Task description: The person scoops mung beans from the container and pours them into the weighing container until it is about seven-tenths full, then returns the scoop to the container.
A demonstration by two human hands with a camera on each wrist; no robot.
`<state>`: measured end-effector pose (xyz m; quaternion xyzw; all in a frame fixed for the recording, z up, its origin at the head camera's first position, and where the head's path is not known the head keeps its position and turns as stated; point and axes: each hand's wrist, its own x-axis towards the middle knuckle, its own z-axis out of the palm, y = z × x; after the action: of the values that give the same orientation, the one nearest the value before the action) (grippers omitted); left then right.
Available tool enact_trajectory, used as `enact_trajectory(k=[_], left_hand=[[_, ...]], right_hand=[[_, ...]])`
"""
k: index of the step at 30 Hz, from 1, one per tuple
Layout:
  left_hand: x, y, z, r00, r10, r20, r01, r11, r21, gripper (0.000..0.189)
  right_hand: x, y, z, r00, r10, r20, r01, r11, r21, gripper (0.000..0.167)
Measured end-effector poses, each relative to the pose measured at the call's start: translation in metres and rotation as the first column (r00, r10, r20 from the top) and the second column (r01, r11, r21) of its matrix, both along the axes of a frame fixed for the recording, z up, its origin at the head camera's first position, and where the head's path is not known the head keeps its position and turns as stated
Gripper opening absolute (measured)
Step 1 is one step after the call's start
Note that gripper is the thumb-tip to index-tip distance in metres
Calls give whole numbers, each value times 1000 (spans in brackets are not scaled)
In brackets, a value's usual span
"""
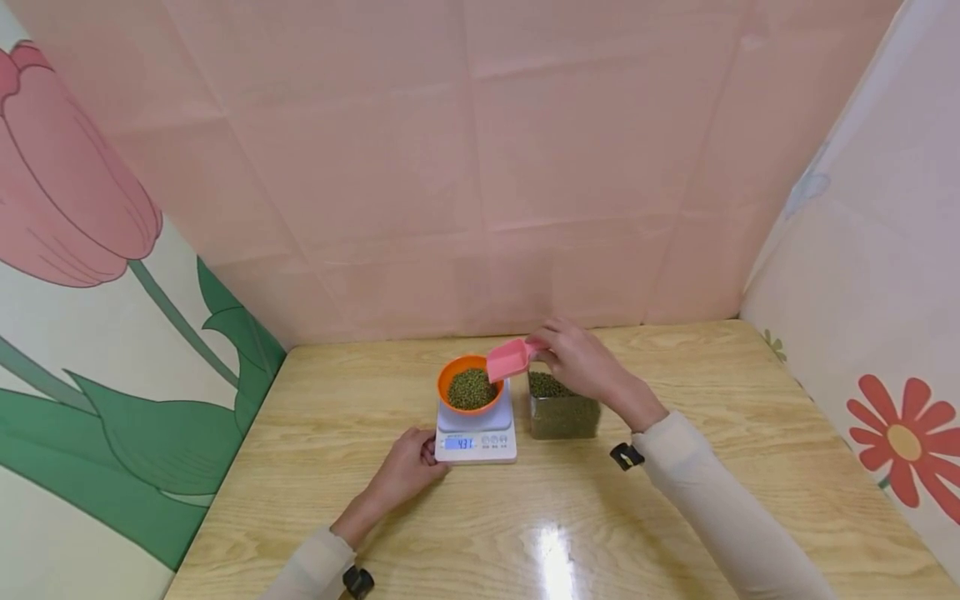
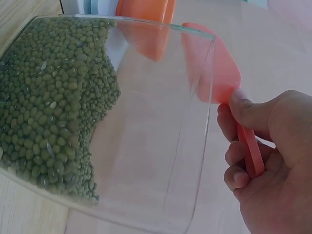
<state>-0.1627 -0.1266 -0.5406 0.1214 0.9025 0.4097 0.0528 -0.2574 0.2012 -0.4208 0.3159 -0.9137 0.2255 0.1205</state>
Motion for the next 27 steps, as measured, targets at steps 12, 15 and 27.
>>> enact_trajectory(k=[12,15,27], left_hand=[[-2,0,0,1000,-10,-21,9,1000,-21,32],[-2,-1,-2,1000,-10,-24,9,999,-36,30],[-2,-2,-2,1000,-18,-8,18,999,-34,31]], right_hand=[[6,15,10,999,6,-32,-6,1000,-12,24],[7,17,13,999,7,-46,-7,1000,-19,22],[10,29,19,994,6,-106,-8,1000,-10,23]])
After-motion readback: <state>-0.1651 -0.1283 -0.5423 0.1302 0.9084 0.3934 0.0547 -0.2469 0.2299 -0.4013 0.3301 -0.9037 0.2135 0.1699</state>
